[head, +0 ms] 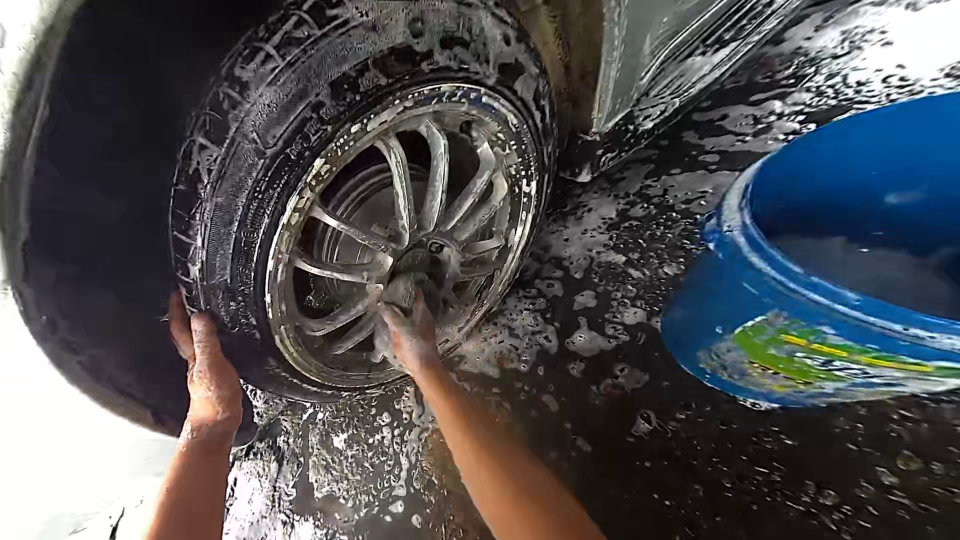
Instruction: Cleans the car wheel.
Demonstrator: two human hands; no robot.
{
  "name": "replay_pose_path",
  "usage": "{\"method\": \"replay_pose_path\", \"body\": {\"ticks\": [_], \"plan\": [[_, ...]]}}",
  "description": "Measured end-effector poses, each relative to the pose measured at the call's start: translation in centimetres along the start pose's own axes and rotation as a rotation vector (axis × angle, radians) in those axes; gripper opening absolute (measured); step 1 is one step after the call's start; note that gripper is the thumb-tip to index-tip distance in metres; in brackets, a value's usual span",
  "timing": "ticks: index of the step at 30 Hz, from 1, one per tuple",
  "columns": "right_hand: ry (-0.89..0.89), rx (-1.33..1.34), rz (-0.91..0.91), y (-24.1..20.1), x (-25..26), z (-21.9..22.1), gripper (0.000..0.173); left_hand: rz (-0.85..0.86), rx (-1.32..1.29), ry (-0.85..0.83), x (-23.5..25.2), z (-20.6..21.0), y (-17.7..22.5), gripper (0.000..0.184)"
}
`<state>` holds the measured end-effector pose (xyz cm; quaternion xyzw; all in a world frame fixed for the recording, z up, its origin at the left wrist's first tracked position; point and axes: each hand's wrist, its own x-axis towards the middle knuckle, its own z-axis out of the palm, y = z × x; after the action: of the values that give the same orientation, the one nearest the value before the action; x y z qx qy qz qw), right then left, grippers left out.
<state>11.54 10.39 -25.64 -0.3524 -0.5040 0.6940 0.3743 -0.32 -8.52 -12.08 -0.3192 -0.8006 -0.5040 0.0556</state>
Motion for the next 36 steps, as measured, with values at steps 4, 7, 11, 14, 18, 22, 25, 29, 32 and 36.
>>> {"method": "replay_pose_path", "body": {"ticks": [4, 7, 11, 14, 18, 22, 25, 29, 32, 36], "plan": [[0.151, -0.144, 0.139, 1.7, 4.4, -7.1, 0.045, -0.014, -0.052, -0.002, 0.8, 0.1, 0.2, 0.07], [0.236, 0.262, 0.217, -1.3, 5.3, -8.1, 0.047, -0.002, -0.052, 0.003, 0.6, 0.0, -0.2, 0.072], [0.144, 0.7, 0.068, -7.7, 2.1, -0.5, 0.05, 0.015, -0.014, -0.004, 0.9, 0.1, 0.0, 0.071], [0.065, 0.133, -0.131, -2.0, -0.9, 2.8, 0.075, -0.006, -0.051, 0.006, 0.4, -0.1, -0.5, 0.07], [-0.054, -0.624, -0.311, 3.9, 1.0, -2.7, 0.061, 0.027, -0.036, 0.013, 1.0, 0.3, -0.3, 0.072], [0.135, -0.618, -0.22, 1.3, 5.0, -6.7, 0.042, 0.14, -0.019, 0.013, 1.1, 0.4, -0.8, 0.071], [0.342, -0.047, -0.298, -0.1, 4.5, -4.5, 0.04, 0.145, -0.037, 0.019, 1.2, 0.6, -0.7, 0.072], [0.159, -0.232, -0.32, 2.5, -1.7, 1.4, 0.077, 0.116, -0.006, 0.013, 1.1, 0.5, -0.9, 0.073], [0.19, -0.243, -0.21, 3.8, -4.5, 1.9, 0.076, 0.109, -0.011, 0.024, 1.2, 0.5, -0.8, 0.073], [0.183, 0.277, 0.139, 8.1, -7.6, 0.8, 0.06, 0.141, 0.066, 0.022, 1.4, 0.4, -1.2, 0.077]]}}
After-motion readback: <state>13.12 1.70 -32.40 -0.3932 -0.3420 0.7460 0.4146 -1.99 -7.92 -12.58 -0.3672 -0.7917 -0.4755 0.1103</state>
